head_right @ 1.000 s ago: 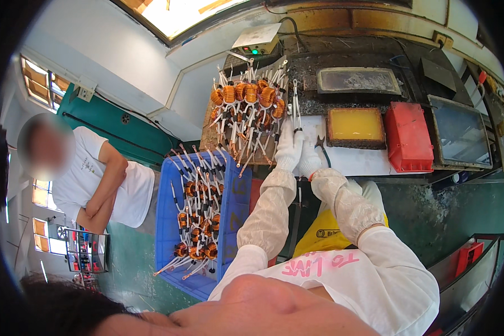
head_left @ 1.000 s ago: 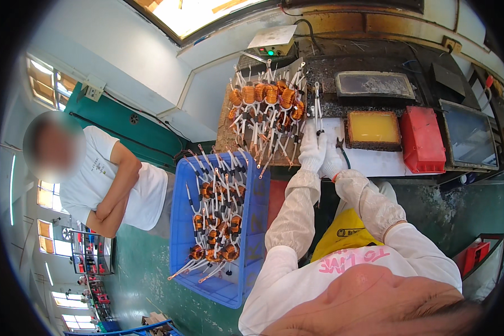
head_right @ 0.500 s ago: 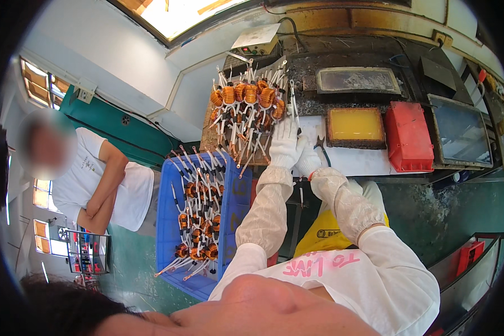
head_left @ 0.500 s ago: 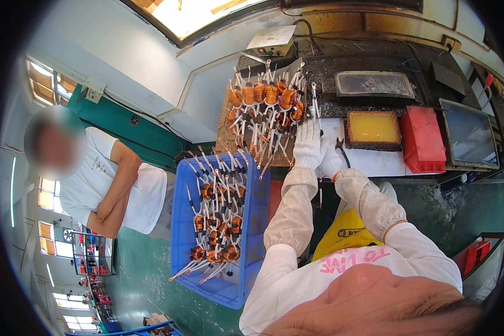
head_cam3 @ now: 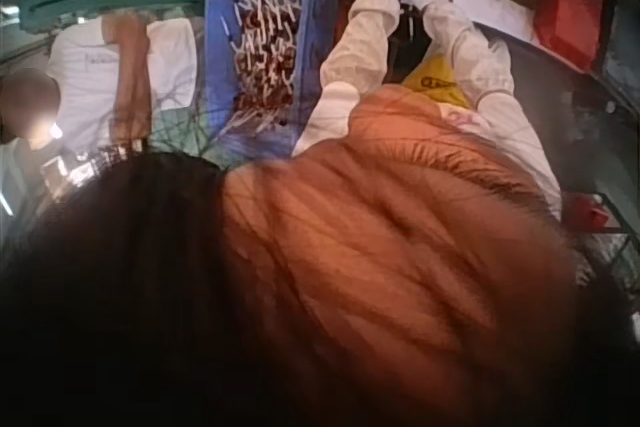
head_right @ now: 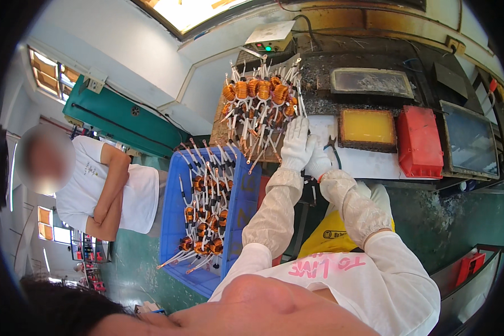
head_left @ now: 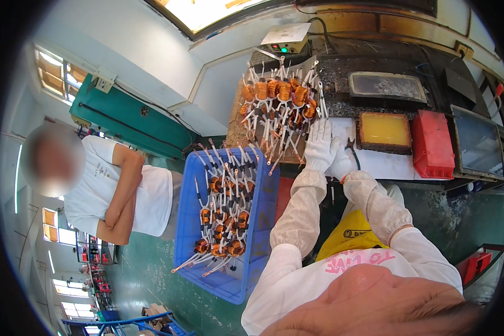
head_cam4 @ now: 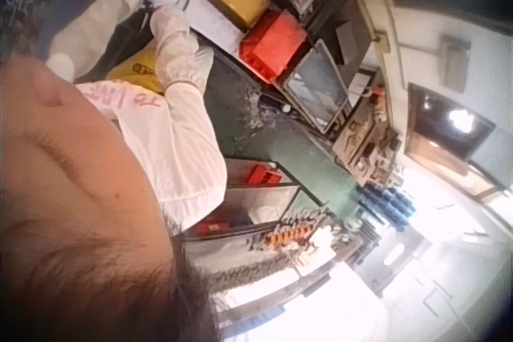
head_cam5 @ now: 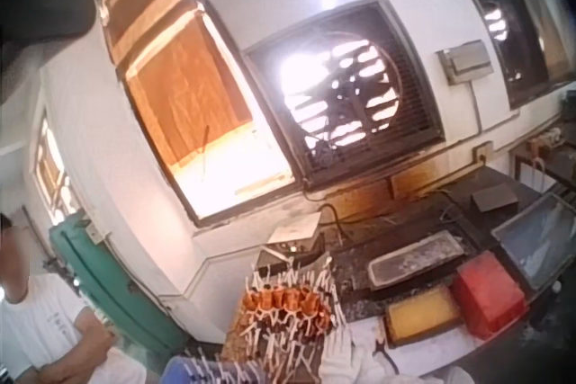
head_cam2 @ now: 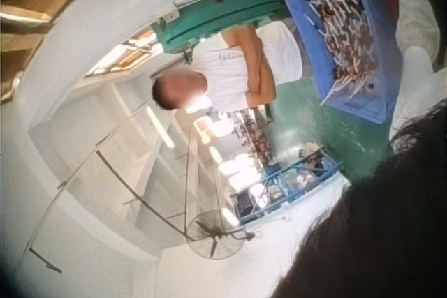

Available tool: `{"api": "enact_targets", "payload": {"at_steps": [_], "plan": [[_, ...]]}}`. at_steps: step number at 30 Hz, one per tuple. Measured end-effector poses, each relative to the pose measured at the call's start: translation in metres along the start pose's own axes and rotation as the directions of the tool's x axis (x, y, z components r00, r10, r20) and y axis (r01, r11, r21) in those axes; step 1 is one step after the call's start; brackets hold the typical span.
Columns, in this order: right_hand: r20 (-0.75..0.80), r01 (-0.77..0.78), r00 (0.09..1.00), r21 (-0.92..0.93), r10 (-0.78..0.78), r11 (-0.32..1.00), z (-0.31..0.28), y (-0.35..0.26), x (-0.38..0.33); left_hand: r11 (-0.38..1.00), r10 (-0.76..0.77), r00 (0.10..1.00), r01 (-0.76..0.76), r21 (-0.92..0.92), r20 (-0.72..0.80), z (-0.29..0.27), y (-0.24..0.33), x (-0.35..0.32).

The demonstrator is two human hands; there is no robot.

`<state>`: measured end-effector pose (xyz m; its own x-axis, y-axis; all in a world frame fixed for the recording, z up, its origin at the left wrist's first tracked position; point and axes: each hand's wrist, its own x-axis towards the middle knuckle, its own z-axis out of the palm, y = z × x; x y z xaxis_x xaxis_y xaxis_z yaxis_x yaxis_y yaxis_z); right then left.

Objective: The recorder is dipping copper-wound industrial parts into a coating liquid and placing them into a crate or on a drying rack.

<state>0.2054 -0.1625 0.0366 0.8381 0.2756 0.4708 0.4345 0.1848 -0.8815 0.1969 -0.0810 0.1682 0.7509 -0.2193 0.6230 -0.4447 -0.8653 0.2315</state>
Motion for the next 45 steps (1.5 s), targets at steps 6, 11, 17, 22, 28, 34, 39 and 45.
{"api": "enact_targets", "payload": {"at_steps": [6, 11, 17, 22, 28, 34, 39, 45], "plan": [[-0.072, -0.281, 0.932, -0.763, 0.356, 0.582, -0.007, -0.008, -0.004, 0.987, -0.151, 0.975, 0.159, 0.037, -0.162, -0.002, 0.010, -0.004], [-0.211, -0.396, 0.904, -0.740, 0.371, 0.544, -0.041, 0.008, -0.007, 0.926, -0.218, 0.937, 0.287, -0.244, 0.273, 0.020, 0.023, -0.003], [-0.329, -0.662, 0.721, -0.588, 0.609, 0.465, -0.001, -0.082, 0.023, 0.938, -0.288, 0.957, 0.288, -0.192, 0.025, 0.008, -0.012, -0.010], [-0.340, -0.706, 0.663, -0.582, 0.667, 0.405, -0.020, -0.072, 0.022, 0.981, -0.191, 0.940, 0.189, -0.033, -0.282, 0.014, 0.007, 0.013], [-0.282, -0.575, 0.802, -0.605, 0.527, 0.551, -0.030, -0.033, 0.016, 0.924, -0.260, 0.962, 0.271, -0.270, 0.079, 0.023, 0.005, 0.003], [-0.186, -0.354, 0.932, -0.661, 0.312, 0.662, -0.024, -0.017, 0.005, 0.905, -0.326, 0.943, 0.330, -0.269, 0.061, 0.027, -0.001, -0.008], [-0.241, -0.257, 0.964, -0.744, 0.110, 0.617, -0.048, 0.039, -0.013, 0.881, -0.315, 0.910, 0.386, -0.273, 0.271, 0.038, 0.030, 0.002], [-0.336, -0.681, 0.698, -0.583, 0.632, 0.443, -0.008, -0.098, 0.031, 0.664, -0.627, 0.779, 0.531, -0.527, -0.004, 0.021, -0.001, 0.001]]}}
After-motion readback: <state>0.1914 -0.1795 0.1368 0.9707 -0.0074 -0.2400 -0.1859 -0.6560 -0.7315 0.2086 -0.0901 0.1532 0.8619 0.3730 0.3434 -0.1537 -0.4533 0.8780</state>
